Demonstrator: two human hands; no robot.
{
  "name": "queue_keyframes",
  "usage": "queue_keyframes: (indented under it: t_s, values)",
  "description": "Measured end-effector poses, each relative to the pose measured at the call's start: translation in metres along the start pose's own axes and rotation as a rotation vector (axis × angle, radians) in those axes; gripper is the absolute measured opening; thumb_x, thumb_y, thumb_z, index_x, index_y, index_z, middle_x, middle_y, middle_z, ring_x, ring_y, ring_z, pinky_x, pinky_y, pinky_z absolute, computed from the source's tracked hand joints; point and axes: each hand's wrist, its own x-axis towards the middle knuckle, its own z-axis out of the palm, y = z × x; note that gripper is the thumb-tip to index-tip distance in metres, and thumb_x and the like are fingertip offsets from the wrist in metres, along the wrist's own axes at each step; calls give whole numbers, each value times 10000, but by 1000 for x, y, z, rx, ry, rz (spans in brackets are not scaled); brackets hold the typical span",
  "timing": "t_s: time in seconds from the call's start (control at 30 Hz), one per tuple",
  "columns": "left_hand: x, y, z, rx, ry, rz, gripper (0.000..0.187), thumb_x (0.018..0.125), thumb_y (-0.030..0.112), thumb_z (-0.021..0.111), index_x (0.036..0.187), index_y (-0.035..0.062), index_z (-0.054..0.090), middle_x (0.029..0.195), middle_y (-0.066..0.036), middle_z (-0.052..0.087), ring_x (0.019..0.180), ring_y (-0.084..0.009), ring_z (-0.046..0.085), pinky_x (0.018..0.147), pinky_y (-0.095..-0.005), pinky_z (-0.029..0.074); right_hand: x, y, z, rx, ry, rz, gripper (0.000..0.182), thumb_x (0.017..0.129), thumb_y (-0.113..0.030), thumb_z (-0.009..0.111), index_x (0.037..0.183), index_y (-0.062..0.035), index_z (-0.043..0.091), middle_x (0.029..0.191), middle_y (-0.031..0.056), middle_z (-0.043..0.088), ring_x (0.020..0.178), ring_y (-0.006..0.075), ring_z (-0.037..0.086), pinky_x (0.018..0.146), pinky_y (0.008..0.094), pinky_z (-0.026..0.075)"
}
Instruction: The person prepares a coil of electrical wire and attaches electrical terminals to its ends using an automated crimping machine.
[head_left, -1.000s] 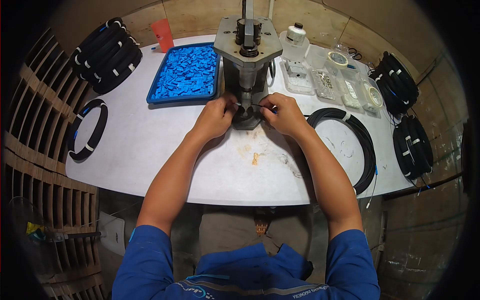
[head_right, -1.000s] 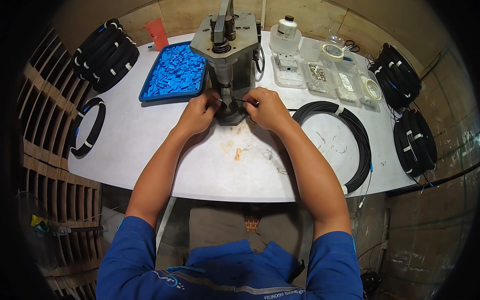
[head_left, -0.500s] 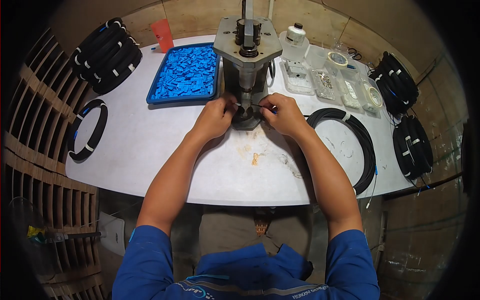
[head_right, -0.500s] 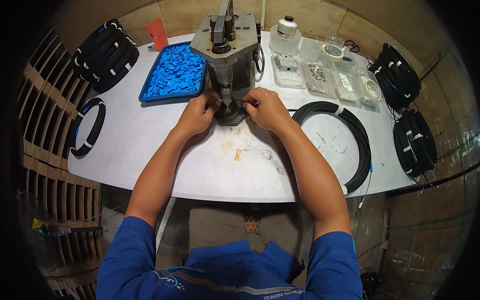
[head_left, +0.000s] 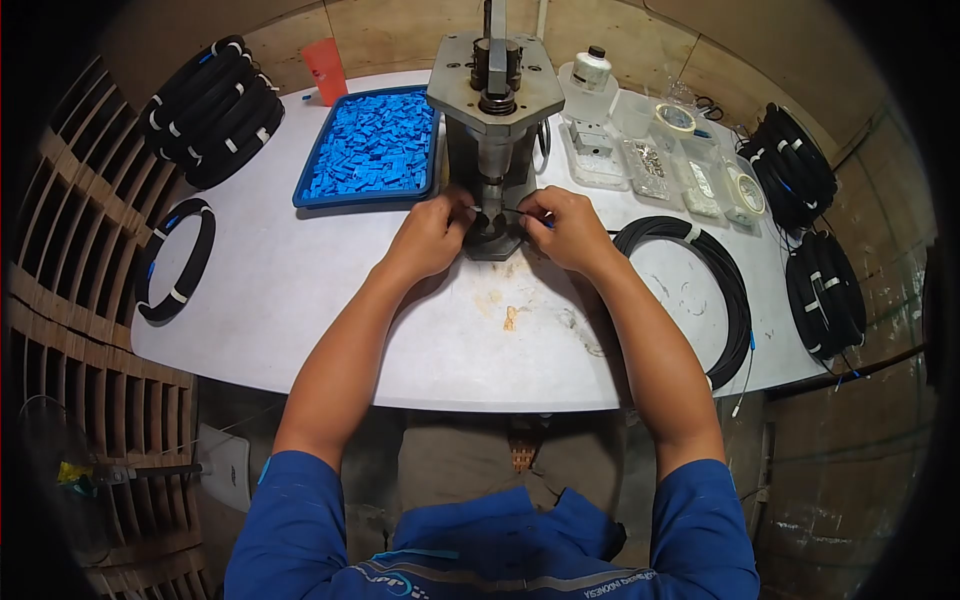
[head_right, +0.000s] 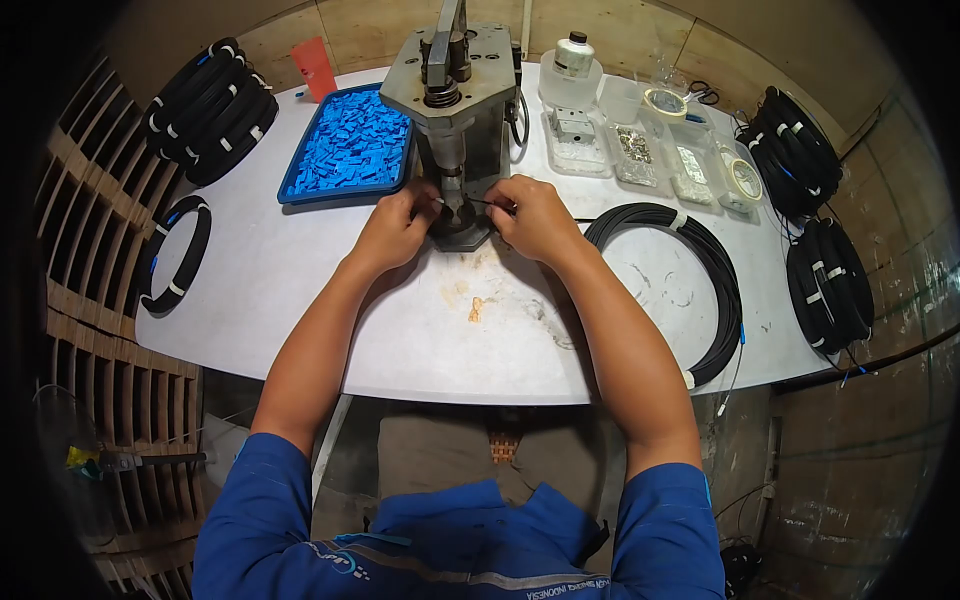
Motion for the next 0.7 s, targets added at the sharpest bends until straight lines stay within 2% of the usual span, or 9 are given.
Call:
queue_keyframes:
  t_s: [0.33,0.7]
  values:
    - [0,0,1,23,-2,16,195,958,39,574,1136,-20,628,971,-193,748,944,-332,747,852,-405,563,1,1,1,-4,0,3,162,897,-70,760,1049,-15,757,979,139,739,877,257,746,818,352,603]
    - [0,1,0,0,14,22,187,955,76,603,1113,-17,641,957,-210,739,929,-354,738,836,-414,555,1,1,1,-16,9,-14,164,891,-72,769,1044,-13,757,968,138,734,851,259,737,798,354,590]
